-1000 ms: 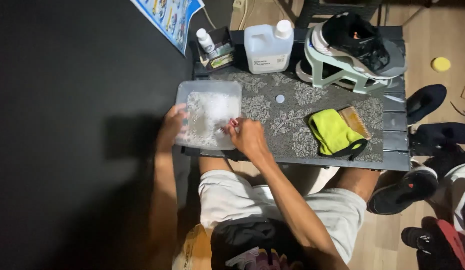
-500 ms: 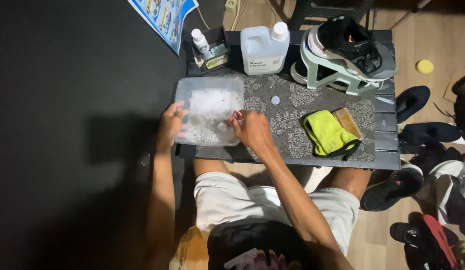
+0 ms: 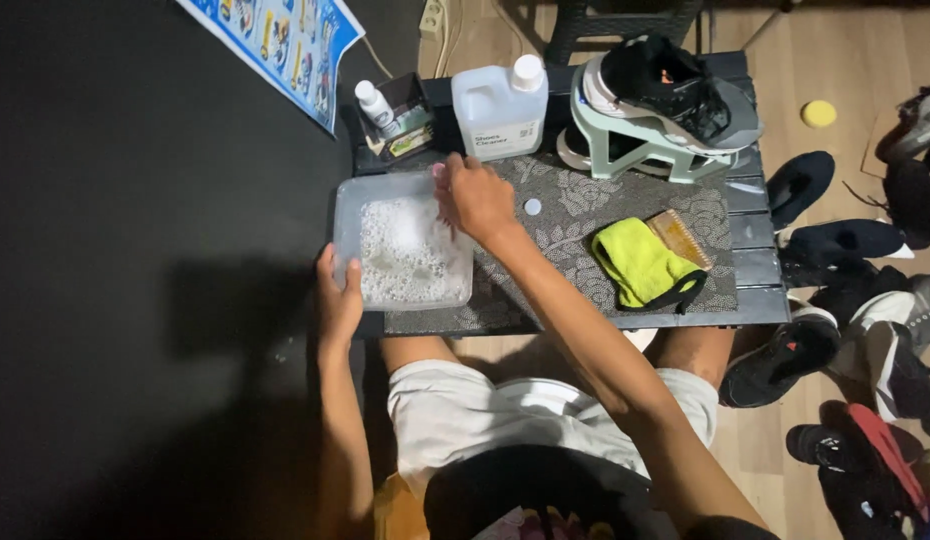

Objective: The person prepares a cleaning solution by mixing liquid from a bottle into a container of soapy water. They then place a sneaker on the table and proceed to untie and remove the shoelaces by hand.

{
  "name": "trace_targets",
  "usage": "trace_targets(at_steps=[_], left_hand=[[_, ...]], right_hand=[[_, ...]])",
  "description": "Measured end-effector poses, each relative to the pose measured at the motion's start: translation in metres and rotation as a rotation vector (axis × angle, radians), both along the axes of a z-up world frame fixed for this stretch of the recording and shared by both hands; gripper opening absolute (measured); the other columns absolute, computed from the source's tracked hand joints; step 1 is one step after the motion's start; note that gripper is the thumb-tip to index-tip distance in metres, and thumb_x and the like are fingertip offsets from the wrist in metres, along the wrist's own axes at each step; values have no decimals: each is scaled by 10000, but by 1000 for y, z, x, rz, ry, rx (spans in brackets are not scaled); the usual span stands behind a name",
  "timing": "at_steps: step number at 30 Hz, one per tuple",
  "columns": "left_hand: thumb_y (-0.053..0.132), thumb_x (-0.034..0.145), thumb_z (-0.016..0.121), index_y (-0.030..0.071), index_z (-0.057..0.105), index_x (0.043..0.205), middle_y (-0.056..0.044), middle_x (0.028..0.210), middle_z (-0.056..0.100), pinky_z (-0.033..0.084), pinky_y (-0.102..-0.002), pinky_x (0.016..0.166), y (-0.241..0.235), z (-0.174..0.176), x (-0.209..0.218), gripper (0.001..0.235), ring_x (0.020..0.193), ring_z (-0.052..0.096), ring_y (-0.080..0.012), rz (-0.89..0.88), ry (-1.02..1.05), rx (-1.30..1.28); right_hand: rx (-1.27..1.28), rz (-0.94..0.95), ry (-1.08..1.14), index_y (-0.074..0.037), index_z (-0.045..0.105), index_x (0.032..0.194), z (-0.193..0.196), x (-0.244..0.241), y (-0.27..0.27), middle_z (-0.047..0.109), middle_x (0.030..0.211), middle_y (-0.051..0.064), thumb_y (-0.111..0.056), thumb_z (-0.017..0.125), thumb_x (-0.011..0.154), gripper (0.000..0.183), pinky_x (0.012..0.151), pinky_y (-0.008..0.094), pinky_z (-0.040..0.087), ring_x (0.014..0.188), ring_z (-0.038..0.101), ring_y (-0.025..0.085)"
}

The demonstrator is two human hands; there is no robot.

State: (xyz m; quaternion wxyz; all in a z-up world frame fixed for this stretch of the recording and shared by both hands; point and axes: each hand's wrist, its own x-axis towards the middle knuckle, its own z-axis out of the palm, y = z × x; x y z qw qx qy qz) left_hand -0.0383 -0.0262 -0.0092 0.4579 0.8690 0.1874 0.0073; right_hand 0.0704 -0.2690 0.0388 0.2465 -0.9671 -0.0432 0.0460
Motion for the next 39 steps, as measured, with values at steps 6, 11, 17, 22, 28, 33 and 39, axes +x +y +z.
trace_targets(at_steps=[6, 11, 17, 22, 28, 33, 39], left_hand=[[449, 1022, 545, 203, 413, 1566, -167, 1530, 475, 373, -579, 1127, 3, -18, -3, 611, 1365, 509, -397, -2, -12, 278], [140, 932, 674, 67, 575, 1381, -191, 1422, 535, 443, -498, 1068, -61, 63, 16, 466, 1276, 557, -398, -114, -448, 395], [99, 916, 718, 57, 638, 1324, -126, 1376, 575, 478, -423, 1037, -161, 96, 129, 417, 1234, 592, -310, -514, -724, 401], [56, 805, 721, 103, 595, 1249, -95, 1157, 581, 499, -492, 822, -200, 49, 222, 464, 974, 562, -358, -574, -760, 798], [152, 786, 814, 110, 646, 1129, -85, 1073, 726, 428, -493, 819, -193, 84, 213, 384, 964, 620, -326, -730, -580, 865], [39, 779, 756, 119, 686, 1132, -38, 981, 653, 476, -411, 820, -187, 106, 167, 368, 927, 570, -271, -727, -731, 621], [-67, 827, 722, 77, 687, 1220, -69, 970, 606, 490, -373, 763, -191, 149, 105, 420, 836, 555, -228, -713, -763, 394]], right_hand=[[191, -95, -20, -143, 410, 1440, 9, 5, -30, 610, 1305, 191, -205, 640, 973, 524, 891, 662, 552, 1059, 692, 488], [104, -140, -386, -115, 514, 1330, 38, 41, -75, 592, 1146, 157, -152, 678, 936, 428, 714, 498, 570, 877, 677, 357], [-311, -175, -597, -67, 662, 1041, 13, 121, -109, 664, 928, 160, -420, 766, 901, 394, 453, 427, 556, 616, 715, 342], [-278, -168, -459, 47, 711, 931, -3, 145, -116, 694, 828, 193, -375, 772, 862, 432, 524, 424, 580, 645, 723, 349], [8, -108, -385, 135, 594, 953, 17, 113, -122, 697, 762, 244, -197, 696, 834, 367, 535, 454, 603, 598, 721, 401], [69, -26, -370, 122, 532, 1036, 45, 62, -131, 678, 742, 248, -266, 767, 891, 476, 538, 481, 560, 583, 690, 412], [-141, 23, -644, 14, 621, 1010, 114, -11, -145, 711, 627, 151, -384, 713, 972, 410, 335, 383, 486, 407, 656, 262]])
